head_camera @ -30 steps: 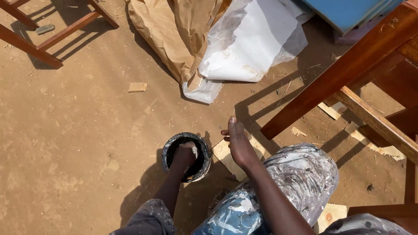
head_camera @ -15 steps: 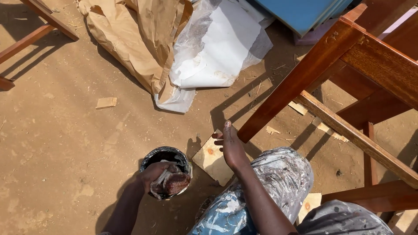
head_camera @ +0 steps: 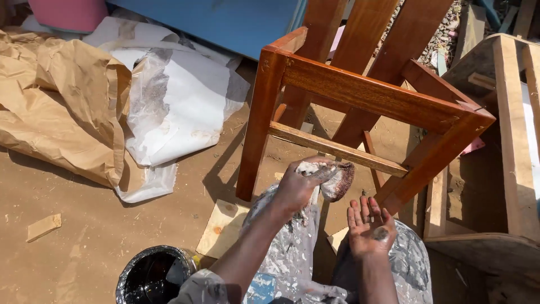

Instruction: Applying wood stain to a wooden chair using a cloth dipped in a bucket of stain.

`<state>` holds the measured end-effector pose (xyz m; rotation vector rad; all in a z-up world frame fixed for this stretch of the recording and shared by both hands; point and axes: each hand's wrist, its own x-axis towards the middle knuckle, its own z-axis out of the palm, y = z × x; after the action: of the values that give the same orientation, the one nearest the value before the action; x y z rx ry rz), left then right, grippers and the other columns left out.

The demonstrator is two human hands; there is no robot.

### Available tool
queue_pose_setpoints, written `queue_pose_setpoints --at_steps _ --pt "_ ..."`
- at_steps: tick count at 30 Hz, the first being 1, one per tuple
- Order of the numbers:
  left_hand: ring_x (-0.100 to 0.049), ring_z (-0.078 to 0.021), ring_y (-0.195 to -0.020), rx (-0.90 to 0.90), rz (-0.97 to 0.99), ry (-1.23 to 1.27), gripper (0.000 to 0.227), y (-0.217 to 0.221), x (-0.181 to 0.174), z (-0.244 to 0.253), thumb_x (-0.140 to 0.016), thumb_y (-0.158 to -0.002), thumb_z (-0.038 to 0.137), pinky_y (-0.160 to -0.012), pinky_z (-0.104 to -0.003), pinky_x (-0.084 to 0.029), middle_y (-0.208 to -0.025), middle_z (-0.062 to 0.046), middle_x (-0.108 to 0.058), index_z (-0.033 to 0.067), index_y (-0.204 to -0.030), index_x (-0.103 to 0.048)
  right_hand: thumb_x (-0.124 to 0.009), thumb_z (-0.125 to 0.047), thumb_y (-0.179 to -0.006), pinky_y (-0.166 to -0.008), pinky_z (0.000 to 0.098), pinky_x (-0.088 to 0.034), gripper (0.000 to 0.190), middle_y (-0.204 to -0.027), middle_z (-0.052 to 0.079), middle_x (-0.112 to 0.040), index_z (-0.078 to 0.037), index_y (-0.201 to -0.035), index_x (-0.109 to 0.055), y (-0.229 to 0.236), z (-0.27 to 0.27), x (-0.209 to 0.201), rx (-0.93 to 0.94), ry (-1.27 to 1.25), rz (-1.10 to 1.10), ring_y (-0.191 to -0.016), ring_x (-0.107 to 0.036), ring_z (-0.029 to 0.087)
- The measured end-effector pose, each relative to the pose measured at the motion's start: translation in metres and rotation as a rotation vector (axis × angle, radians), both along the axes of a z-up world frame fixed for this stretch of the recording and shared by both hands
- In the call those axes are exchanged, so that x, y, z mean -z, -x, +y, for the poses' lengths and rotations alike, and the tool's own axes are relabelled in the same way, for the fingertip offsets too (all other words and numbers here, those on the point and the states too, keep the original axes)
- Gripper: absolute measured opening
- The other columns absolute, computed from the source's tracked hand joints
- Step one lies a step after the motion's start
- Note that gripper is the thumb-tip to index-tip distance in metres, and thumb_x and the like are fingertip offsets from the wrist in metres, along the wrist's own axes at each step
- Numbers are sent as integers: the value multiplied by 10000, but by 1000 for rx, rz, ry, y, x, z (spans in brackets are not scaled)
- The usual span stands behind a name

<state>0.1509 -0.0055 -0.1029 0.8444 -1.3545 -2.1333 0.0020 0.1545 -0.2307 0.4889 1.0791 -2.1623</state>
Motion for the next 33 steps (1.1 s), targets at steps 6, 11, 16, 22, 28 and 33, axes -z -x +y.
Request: queue_pose_setpoints --at_steps 6,11,16,22,28,33 --pt "-746 -343 -983 155 -293 705 264 142 -20 41 -739 -778 448 -828 -450 -549 -885 -71 -768 270 -970 -773 -637 -408 -831 -1078 427 -470 411 -1338 64 -631 -201 -1181 -695 24 -6 2 65 159 -58 -1297 -580 318" --pt "-718 -275 -608 161 -502 1073 193 197 -33 60 -590 -837 177 -573 -402 -570 -577 -61 -613 118 -688 -699 -656 -441 -846 -1072 529 -460 307 -1230 87 -672 -185 -1012 -680 34 -15 19 40 403 -152 -1235 -616 319" --pt "-784 -317 -844 317 -728 1319 252 207 -20 31 -552 -822 144 -690 -476 -611 -756 -120 -753 136 -828 -804 -556 -463 -905 -1123 562 -412 344 -1272 73 -635 -197 -1110 -628 21 -20 -17 -15 554 -138 -1283 -581 315" --pt "-760 -388 -901 142 -1153 1378 282 87 -37 -96 -573 -825 202 -757 -531 -591 -858 -168 -764 101 -938 -810 -499 -463 -945 -1140 524 -387 356 -1295 63 -564 -193 -1164 -571 16 -20 -30 -71 597 -116 -1373 -513 348" --pt "-762 -370 -802 -29 -1087 1221 207 92 -20 -52 -641 -802 208 -675 -467 -590 -767 -166 -735 70 -852 -787 -536 -428 -943 -1129 515 -398 303 -1288 47 -559 -204 -1147 -555 8 -19 -32 -68 600 -114 -1381 -513 348" --pt "-772 -375 -892 236 -684 1170 210 166 -34 79 -621 -821 147 -749 -489 -614 -841 -188 -764 32 -882 -787 -571 -466 -974 -1105 462 -444 297 -1305 -13 -590 -257 -1175 -634 66 -24 88 -66 433 35 -1340 -542 312"
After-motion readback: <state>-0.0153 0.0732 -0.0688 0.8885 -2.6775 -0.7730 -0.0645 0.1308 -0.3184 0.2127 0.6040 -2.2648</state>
